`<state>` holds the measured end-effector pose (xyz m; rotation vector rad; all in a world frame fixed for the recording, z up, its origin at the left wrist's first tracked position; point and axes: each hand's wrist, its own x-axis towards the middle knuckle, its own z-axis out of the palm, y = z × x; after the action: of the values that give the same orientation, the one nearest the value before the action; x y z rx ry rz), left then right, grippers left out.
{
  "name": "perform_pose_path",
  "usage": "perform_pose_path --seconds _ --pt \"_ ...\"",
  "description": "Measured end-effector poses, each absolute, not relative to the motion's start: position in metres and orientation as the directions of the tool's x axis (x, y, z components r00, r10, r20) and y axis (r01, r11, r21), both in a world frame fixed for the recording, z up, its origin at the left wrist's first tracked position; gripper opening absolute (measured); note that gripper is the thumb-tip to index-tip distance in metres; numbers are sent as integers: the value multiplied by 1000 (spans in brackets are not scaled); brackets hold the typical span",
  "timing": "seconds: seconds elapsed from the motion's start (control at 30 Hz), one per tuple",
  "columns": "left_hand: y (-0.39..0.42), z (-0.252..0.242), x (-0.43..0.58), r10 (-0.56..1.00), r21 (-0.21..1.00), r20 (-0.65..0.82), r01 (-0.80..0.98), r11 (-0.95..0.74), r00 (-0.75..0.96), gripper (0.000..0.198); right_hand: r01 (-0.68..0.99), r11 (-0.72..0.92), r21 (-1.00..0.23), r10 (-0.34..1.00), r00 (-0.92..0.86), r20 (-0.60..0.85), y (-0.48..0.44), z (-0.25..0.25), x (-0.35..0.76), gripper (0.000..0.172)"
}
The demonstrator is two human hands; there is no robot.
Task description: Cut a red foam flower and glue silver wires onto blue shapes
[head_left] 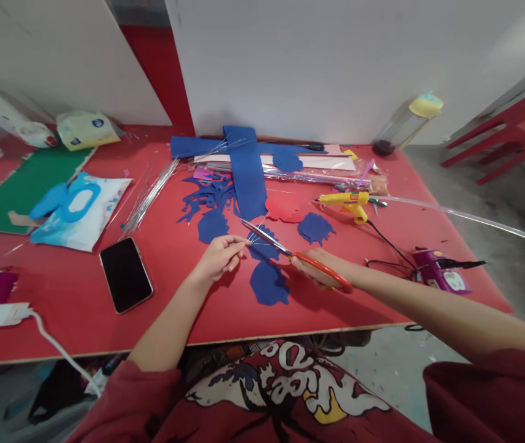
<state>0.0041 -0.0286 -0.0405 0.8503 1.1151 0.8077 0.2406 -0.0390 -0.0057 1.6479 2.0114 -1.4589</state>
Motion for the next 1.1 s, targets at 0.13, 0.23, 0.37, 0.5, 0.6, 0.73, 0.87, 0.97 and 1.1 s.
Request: perform_pose_path --seconds 0.13,0.23,0.37,0.5,0.6,0.73,0.87,0.97,1.1 --pt "-27 -44 5 868 871 -425 -145 469 258 9 878 109 -466 688 -405 -603 -29 7 235 41" --pt "-27 -45 6 844 846 -446 -167 506 296 8 910 79 -407 668 -352 -656 -23 11 231 39" --pt "-27 -49 7 833 852 -435 -143 504 343 17 900 -10 -437 626 -335 -704 -21 15 227 43" --pt "-27 -52 8 824 851 -463 -96 516 326 27 882 46 -470 595 -402 -696 -16 23 222 44" --pt "-27 -51 8 819 841 -486 -90 533 306 32 855 139 -501 570 -482 -665 -7 21 222 49" --pt "-26 -53 6 820 840 -496 -80 536 286 34 835 137 -533 552 -511 -659 0 12 221 50" --pt "-25 -56 5 828 847 -491 -75 526 269 33 867 78 -493 517 -457 -723 1 11 216 45" --pt "-25 -57 6 829 849 -490 -69 524 271 34 858 19 -513 475 -459 -750 -1 14 214 45" --pt "-26 -57 7 824 846 -496 -60 529 276 36 796 93 -598 556 -540 -632 -6 21 213 40"
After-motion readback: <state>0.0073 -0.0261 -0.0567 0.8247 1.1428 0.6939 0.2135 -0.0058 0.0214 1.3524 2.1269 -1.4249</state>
